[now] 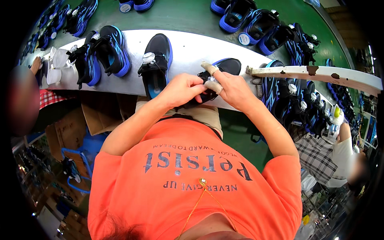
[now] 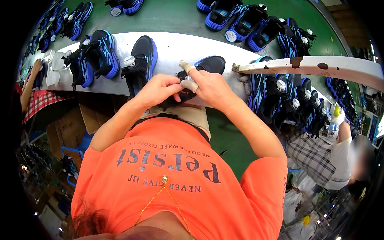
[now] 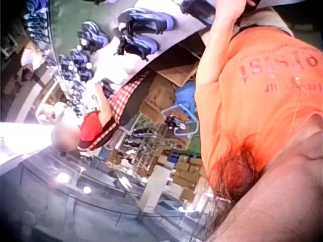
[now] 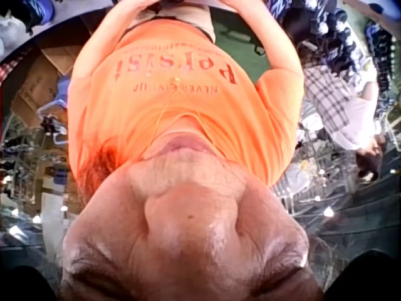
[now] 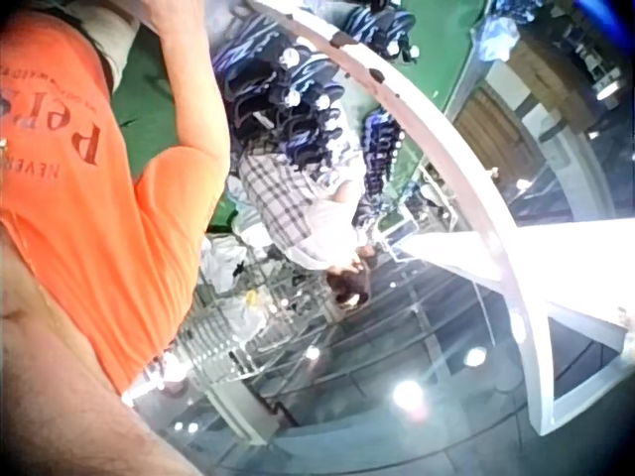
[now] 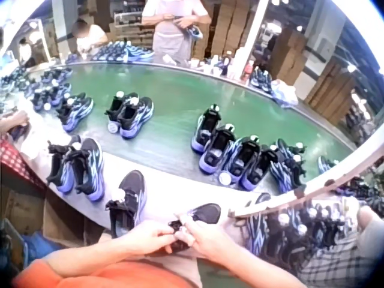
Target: The person uses a small cloth-covered tool to wipe and clean the dial lacing mechanisms and circular logos on sneakers, handling each shoe individually before returning it to the work surface.
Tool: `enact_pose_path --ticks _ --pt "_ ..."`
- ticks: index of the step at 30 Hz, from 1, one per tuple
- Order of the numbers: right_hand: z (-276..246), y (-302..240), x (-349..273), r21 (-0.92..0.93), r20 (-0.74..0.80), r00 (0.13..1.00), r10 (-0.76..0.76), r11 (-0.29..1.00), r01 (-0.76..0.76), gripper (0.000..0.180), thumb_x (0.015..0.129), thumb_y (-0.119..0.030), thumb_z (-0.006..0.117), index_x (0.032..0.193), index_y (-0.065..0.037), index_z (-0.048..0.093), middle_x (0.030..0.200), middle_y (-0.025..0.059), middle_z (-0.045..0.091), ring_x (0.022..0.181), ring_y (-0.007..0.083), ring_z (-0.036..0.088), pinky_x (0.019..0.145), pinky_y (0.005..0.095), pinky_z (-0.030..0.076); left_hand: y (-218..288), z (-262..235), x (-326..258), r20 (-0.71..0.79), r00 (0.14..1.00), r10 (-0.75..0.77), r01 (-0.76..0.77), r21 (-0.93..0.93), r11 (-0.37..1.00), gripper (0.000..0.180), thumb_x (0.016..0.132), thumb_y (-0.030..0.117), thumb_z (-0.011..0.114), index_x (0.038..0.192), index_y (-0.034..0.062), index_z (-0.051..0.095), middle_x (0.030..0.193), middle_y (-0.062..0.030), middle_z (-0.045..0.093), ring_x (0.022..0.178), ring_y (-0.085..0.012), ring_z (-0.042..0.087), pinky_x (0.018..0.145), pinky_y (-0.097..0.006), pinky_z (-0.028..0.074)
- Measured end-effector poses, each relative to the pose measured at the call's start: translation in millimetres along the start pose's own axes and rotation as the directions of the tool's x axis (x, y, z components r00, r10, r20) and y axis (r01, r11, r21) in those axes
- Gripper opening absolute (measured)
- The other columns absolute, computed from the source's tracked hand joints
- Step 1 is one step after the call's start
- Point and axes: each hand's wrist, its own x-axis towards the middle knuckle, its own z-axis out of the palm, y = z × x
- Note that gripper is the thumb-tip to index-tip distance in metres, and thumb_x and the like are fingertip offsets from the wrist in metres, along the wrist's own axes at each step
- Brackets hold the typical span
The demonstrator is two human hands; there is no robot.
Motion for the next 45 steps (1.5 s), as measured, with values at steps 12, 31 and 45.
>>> enact_pose_path --ticks 12,31,45 --pt "-43.2 -25.0 31.2 -0.085 0.181 0.983 0.008 0.996 0.007 0.041 0.087 -0.03 0.063 0.126 -0.02 0.06 0.085 0.015 0.067 0.072 0.0334 0.065 0.067 0.0379 0.052 -0.5 -1.5 -55.4 -0.273 0.813 0.514 -0.429 0.315 0.847 0.014 0.089 0.011 0.061 0.092 -0.0019 0.065 0.084 -0.0062 0.066 0.071 -0.0091 0.057 0.063 -0.028 0.046" --pt "14.2 -64.9 130.2 -0.038 0.309 0.854 -0.419 0.891 0.451 0.045 0.065 -0.016 0.078 0.105 -0.014 0.056 0.091 0.0114 0.054 0.081 0.0333 0.061 0.063 0.0418 0.048 -47.8 -83.7 -42.4 -0.744 0.617 0.257 -0.118 0.235 0.965 0.007 0.082 0.004 0.063 0.086 -0.0019 0.063 0.081 -0.015 0.063 0.076 -0.0263 0.061 0.071 -0.034 0.048" --pt "18.0 -58.8 111.7 0.121 0.387 0.897 -0.216 0.976 0.183 0.047 0.095 -0.028 0.052 0.14 -0.018 0.043 0.094 0.0177 0.061 0.084 0.0398 0.061 0.074 0.044 0.05 -43.1 -60.2 -50.3 -0.151 0.983 -0.103 0.067 -0.224 0.972 0.023 0.097 0.018 0.051 0.101 0.002 0.067 0.078 -0.0036 0.068 0.062 -0.0075 0.061 0.052 -0.021 0.037"
